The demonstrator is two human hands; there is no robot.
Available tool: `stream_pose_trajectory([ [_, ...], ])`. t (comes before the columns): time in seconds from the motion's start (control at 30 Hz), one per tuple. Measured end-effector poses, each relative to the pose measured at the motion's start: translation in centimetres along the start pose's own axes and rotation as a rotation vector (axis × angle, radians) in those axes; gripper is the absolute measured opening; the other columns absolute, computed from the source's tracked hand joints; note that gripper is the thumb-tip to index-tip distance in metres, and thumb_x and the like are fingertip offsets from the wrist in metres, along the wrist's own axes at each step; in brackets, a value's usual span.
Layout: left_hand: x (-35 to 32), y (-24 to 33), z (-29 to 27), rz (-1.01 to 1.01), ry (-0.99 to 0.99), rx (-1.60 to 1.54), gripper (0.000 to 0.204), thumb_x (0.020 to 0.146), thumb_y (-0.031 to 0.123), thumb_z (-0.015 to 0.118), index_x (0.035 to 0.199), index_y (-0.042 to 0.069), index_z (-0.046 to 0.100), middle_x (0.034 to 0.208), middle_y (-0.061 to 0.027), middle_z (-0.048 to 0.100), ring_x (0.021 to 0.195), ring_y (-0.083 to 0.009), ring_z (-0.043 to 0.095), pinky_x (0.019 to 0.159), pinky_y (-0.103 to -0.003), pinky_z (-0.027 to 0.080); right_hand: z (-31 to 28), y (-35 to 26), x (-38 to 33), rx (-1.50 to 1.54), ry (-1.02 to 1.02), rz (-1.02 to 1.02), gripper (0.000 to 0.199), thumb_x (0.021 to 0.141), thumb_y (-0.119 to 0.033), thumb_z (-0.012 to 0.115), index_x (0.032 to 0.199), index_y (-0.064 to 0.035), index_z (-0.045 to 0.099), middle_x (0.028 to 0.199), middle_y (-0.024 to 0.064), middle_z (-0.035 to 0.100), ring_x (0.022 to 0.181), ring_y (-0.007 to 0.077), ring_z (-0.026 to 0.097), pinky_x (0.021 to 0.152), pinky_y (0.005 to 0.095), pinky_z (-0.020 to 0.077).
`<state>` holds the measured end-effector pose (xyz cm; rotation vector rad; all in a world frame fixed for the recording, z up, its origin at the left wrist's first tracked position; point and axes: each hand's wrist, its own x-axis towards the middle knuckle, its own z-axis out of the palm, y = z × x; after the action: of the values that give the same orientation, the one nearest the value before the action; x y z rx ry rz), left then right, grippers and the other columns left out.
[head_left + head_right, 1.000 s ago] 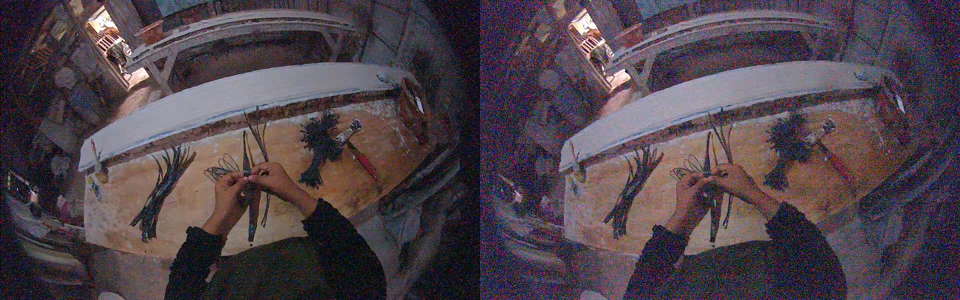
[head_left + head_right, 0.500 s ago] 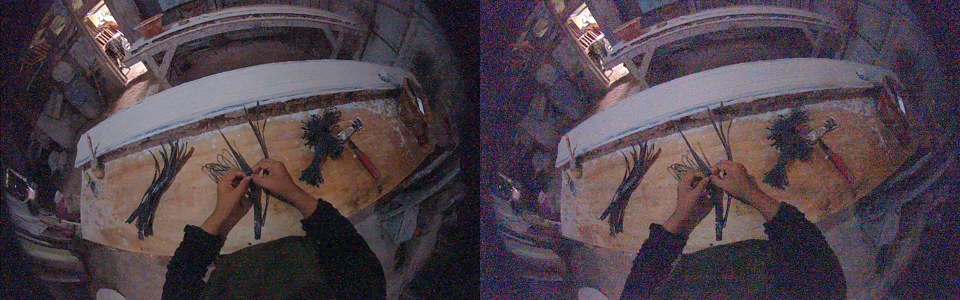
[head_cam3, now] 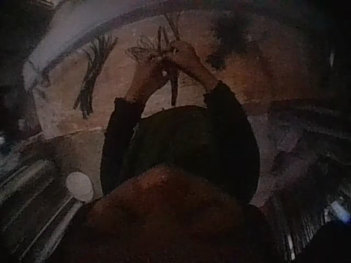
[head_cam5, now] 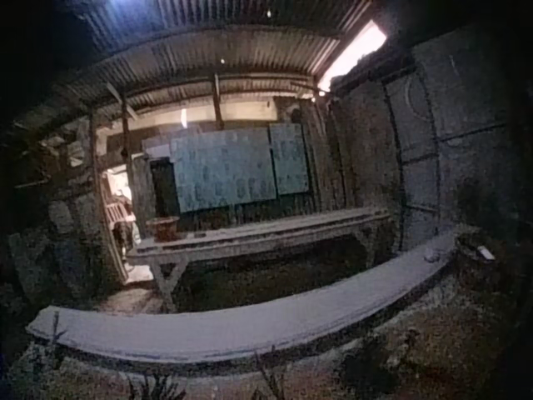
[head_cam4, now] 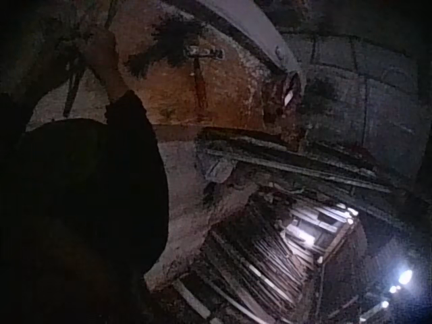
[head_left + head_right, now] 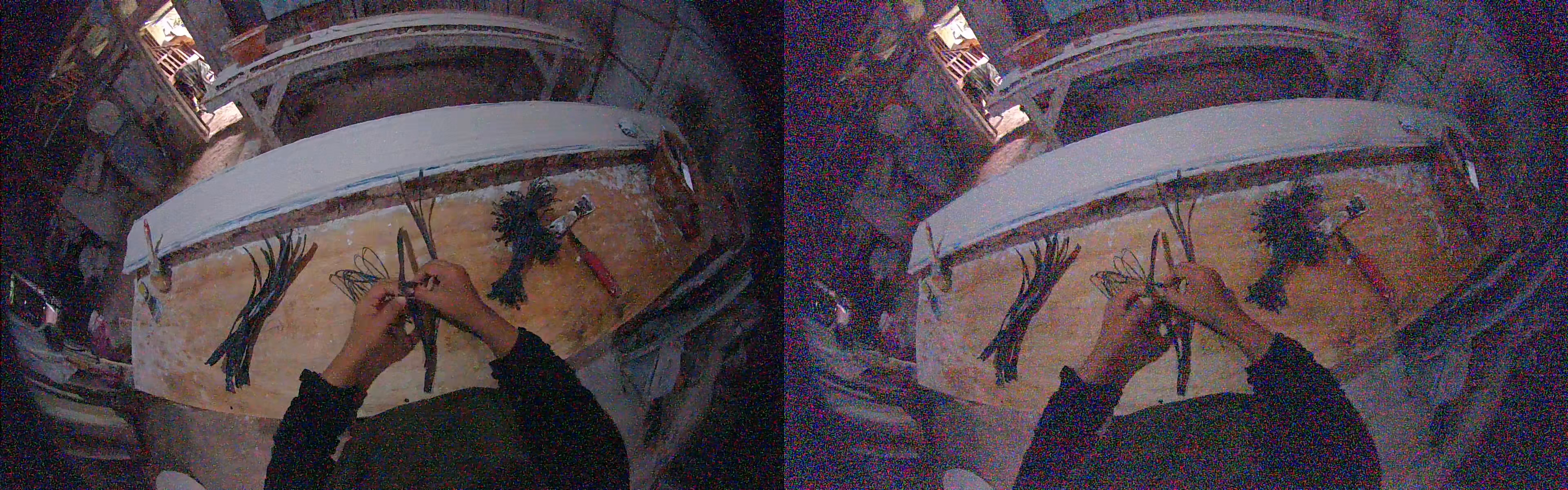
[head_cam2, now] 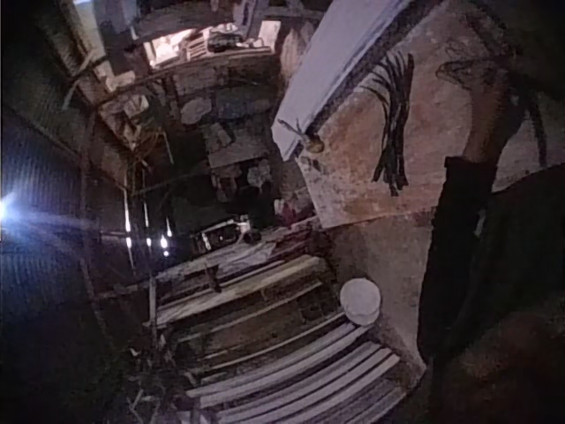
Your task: The person gathers thin black cords on a wooden workbench and ties them into small bundles using thin wire ties. The person handles the cords and ties by hand, forming knots and securing the bundles on the table.
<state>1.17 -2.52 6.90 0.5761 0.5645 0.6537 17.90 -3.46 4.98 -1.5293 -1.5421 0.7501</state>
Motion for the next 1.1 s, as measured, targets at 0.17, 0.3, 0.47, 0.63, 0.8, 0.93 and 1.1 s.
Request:
stream_pose_trajectory([
  [0.17,0.0,3.4,-3.4,0.592,-0.069,0.448,0.021,0.083,0.022,0.06,0.094,0.006,0.054,0.092,-0.0087,0.061,0.092,-0.0225,0.059,0.082,-0.042,0.045,-1.0,1.2,0.7,-0.059,0.048,0.01,0.017,0.067,-0.015,0.066,0.078,-0.0026,0.063,0.075,0.0095,0.059,0.069,0.0219,0.059,0.064,0.0328,0.0471],
  [0.3,-2.7,7.5,-6.5,0.814,-0.06,0.064,0.025,0.084,0.024,0.059,0.098,0.005,0.054,0.083,-0.0066,0.058,0.084,-0.0208,0.055,0.087,-0.041,0.04,-1.2,1.5,1.2,-0.117,0.093,0.058,0.017,0.066,-0.016,0.065,0.076,-0.0027,0.062,0.074,0.0104,0.058,0.07,0.0231,0.059,0.064,0.0346,0.0469],
  [0.47,-8.2,13.2,-3.4,1.008,-0.442,-0.338,0.015,0.086,0.015,0.052,0.097,0.006,0.047,0.078,-0.0028,0.047,0.075,-0.0172,0.047,0.078,-0.035,0.04,-2.0,1.8,1.3,-0.149,0.097,0.126,0.018,0.066,-0.017,0.064,0.076,-0.0024,0.061,0.075,0.0111,0.059,0.069,0.0237,0.059,0.064,0.0353,0.0467],
  [0.63,-13.0,16.3,-6.5,1.142,-0.478,-0.377,0.013,0.089,0.012,0.047,0.099,0.004,0.045,0.077,-0.0027,0.046,0.069,-0.0158,0.046,0.074,-0.033,0.04,-2.1,2.8,1.3,-0.185,0.124,0.084,0.02,0.066,-0.017,0.065,0.077,-0.0019,0.06,0.074,0.0107,0.059,0.066,0.0226,0.058,0.063,0.0347,0.0466],
  [0.8,-10.0,13.0,-4.6,0.972,-0.177,-0.197,0.015,0.091,0.015,0.046,0.103,0.006,0.046,0.078,-0.0034,0.052,0.064,-0.0139,0.049,0.063,-0.028,0.044,-1.7,2.8,1.4,-0.127,0.084,0.107,0.021,0.069,-0.018,0.067,0.081,-0.0019,0.06,0.073,0.0099,0.059,0.065,0.0204,0.058,0.061,0.0328,0.0467],
  [0.93,-4.8,9.5,-2.1,0.656,0.275,0.547,0.012,0.088,0.011,0.055,0.098,0.005,0.052,0.074,-0.0029,0.055,0.061,-0.0127,0.053,0.055,-0.026,0.046,-2.5,0.0,1.1,-0.039,0.156,0.179,0.027,0.077,-0.022,0.065,0.096,-0.0042,0.058,0.075,0.0072,0.058,0.063,0.0187,0.057,0.059,0.0325,0.0465],
  [1.1,0.0,5.4,-3.3,0.502,0.143,0.957,0.006,0.087,0.003,0.054,0.093,0.004,0.053,0.074,-0.0028,0.055,0.062,-0.011,0.053,0.056,-0.023,0.045,-1.8,1.3,1.6,0.583,0.059,0.19,0.04,0.091,-0.041,0.046,0.11,-0.0067,0.055,0.08,0.0036,0.057,0.056,0.0124,0.051,0.046,0.0241,0.0413],
])
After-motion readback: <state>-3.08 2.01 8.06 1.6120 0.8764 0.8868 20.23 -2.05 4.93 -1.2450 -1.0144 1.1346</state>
